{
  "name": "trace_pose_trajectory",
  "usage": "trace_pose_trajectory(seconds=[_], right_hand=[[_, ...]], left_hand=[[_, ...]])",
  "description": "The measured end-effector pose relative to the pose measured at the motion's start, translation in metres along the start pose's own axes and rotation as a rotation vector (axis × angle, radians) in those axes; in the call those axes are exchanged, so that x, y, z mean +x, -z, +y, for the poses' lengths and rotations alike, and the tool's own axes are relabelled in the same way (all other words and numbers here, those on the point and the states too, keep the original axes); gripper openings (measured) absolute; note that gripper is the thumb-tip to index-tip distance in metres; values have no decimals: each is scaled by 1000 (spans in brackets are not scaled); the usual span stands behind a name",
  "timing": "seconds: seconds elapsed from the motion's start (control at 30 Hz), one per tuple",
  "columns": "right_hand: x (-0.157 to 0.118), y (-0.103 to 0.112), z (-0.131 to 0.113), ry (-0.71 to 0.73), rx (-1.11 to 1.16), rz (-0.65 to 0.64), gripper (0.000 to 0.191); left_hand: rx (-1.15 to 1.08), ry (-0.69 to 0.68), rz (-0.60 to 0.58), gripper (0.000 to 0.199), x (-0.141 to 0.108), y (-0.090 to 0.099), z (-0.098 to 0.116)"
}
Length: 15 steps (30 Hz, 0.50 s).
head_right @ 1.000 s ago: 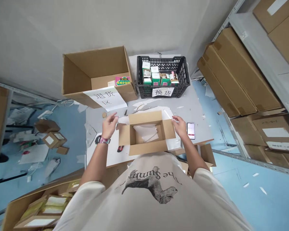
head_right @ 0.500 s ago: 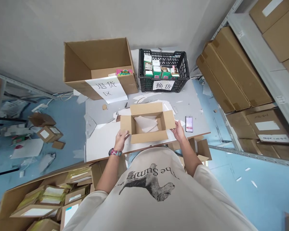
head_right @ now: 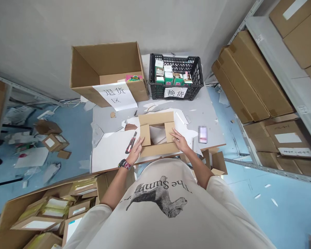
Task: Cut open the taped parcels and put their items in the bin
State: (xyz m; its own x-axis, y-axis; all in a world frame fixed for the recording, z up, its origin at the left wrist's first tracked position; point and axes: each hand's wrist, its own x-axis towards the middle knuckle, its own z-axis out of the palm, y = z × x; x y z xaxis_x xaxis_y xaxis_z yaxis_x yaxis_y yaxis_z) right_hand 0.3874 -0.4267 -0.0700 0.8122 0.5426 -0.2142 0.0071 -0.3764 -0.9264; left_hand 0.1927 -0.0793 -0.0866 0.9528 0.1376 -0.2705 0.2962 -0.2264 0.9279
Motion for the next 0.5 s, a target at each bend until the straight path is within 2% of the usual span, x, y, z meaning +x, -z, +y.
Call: trace_pose_trajectory(seconds=[0.07,0.13,0.2,0.3,0.4,0.5], right_hand=[[-3,11,9,24,-26,-83,50],[-7,26,16,41,-38,-171,53],[-9,41,19,64,-85,-263,63],[-8,57,16,93,-243,-378,90],[-4,60,8,91,-356,-415,114],[0,53,2,96,-342,-372,107]], left_hand=[[8,25,-41,74,-3,8,-9],[22,35,-78,77,-6,16,-15],[76,16,-105,88,-7,21,-16],[134,-18,-115,98,-4,24,-12],[81,-1,-81,107,3,21,-7],[-30,46,-29,112,10,19,-8]])
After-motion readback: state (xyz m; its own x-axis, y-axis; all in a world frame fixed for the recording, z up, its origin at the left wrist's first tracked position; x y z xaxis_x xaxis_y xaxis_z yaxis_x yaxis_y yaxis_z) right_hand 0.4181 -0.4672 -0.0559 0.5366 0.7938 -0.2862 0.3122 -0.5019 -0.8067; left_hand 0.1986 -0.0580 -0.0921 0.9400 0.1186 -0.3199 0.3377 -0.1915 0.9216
